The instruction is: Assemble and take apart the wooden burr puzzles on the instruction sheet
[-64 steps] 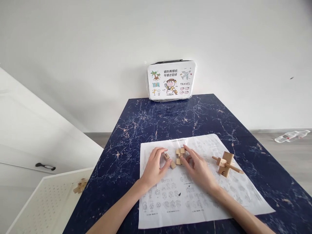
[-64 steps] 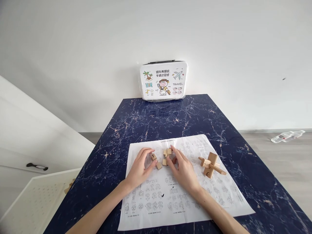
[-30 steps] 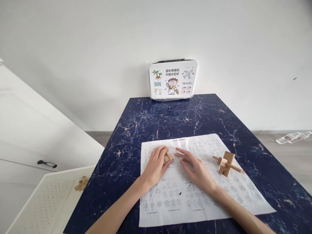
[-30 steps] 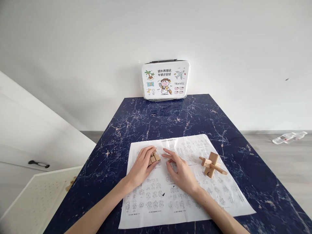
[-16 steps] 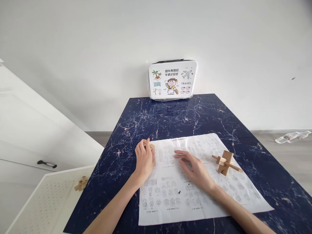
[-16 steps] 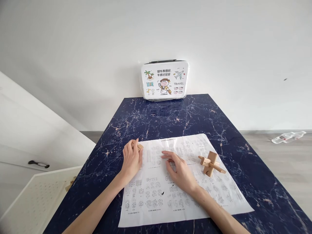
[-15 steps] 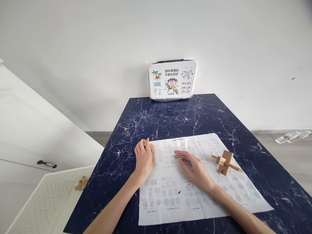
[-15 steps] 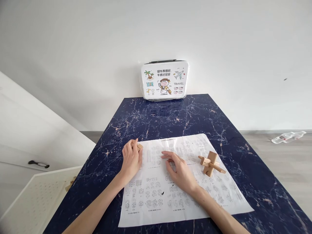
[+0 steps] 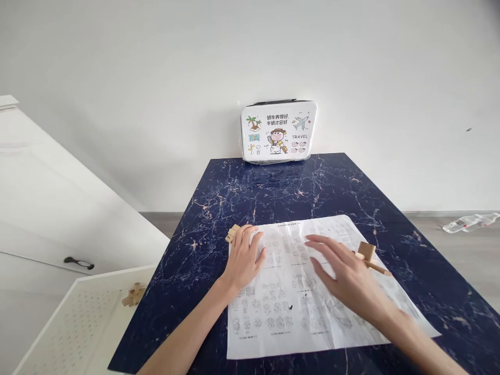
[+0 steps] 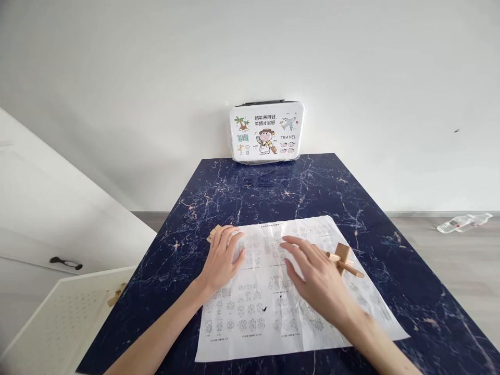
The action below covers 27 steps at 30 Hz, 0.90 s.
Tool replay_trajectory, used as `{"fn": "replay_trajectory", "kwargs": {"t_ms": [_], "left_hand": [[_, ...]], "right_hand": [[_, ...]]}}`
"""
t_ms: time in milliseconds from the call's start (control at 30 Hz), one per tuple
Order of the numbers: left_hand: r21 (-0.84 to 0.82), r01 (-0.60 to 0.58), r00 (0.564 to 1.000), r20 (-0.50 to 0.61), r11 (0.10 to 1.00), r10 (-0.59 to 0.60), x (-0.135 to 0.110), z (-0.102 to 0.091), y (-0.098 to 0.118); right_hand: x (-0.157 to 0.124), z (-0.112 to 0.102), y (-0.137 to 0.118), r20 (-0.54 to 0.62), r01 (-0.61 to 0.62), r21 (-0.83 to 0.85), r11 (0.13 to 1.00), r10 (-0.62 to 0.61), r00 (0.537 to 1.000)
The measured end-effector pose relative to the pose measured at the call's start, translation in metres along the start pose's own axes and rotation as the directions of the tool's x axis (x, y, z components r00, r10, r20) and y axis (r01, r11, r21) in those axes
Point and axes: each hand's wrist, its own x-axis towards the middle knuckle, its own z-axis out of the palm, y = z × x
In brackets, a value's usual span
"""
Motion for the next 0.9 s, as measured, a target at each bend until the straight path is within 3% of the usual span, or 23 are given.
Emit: {"fn": "replay_trajectory", "kwargs": {"t_ms": [167,333,467,567,700,900], "left_hand": [[-0.052,-0.038,0.999,0.01,0.998,0.038,0.0,0.002,0.003],[-0.084,-0.049,0.999,0.015,0.995,0.051,0.0,0.003,0.006],[-0.112,-0.05,0.998,0.02,0.992,0.052,0.001,0.002,0.007],[-0.145,-0.053,0.998,0.027,0.988,0.058,0.001,0.001,0.007],[-0.218,-0.074,0.995,0.048,0.973,0.086,0.002,-0.001,0.009],[-0.364,-0.089,0.988,0.086,0.927,0.129,0.001,-0.009,0.012]], "right_hand": [[-0.022,-0.038,0.044,-0.068,-0.098,-0.264,0.959,0.083,0.994],[-0.054,-0.033,0.085,-0.049,-0.13,-0.401,0.907,0.12,0.992],[-0.056,-0.028,0.084,-0.076,-0.147,-0.376,0.915,0.128,0.989],[-0.046,-0.031,0.064,-0.107,-0.192,-0.263,0.945,0.17,0.98],[-0.027,-0.03,0.026,-0.062,-0.205,0.11,0.972,0.213,0.975],[-0.01,0.003,-0.014,0.074,-0.198,0.547,0.813,0.188,0.979]]}}
